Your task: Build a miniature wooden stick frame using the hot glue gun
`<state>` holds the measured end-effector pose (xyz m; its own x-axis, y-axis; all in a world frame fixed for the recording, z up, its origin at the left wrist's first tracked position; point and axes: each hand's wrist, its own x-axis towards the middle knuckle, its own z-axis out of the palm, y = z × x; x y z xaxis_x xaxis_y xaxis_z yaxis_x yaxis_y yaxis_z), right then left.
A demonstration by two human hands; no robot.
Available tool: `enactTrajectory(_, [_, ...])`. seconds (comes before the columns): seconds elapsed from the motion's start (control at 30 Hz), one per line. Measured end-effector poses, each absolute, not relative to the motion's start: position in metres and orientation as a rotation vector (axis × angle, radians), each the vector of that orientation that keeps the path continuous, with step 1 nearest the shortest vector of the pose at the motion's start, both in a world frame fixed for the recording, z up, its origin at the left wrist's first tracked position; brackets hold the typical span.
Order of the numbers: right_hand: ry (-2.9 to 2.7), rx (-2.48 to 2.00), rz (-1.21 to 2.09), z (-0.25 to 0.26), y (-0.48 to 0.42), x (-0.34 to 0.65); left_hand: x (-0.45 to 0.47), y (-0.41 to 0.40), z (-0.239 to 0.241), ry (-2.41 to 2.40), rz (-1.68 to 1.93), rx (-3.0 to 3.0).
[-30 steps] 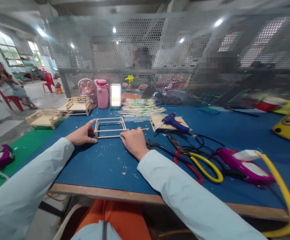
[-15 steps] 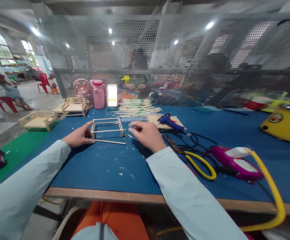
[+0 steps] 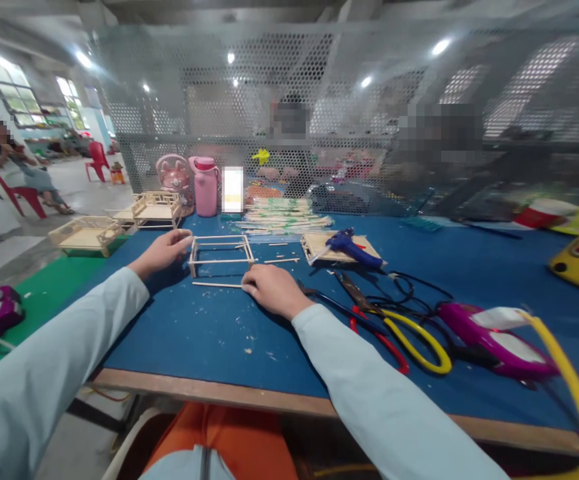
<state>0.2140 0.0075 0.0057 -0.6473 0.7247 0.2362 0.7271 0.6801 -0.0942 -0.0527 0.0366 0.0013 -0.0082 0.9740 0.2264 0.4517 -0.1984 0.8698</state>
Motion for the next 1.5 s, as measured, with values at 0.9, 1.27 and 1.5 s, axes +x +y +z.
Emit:
enactTrajectory(0.9, [-2.449,-1.266,-0.245,-0.007,0.013,0.211,-0.05,0.009,-0.002,1.279,0.759,1.908])
enactTrajectory(1.27, [-2.435,-1.252,-0.162,-0.004,0.008,0.216,-0.067,0.011,0.004,1.39,0.904,1.901])
enactTrajectory(1.5, [-2.429,-1.137,0.043,0.012,0.006,0.232,-0.059,0.005,0.013,1.579,1.512,2.012])
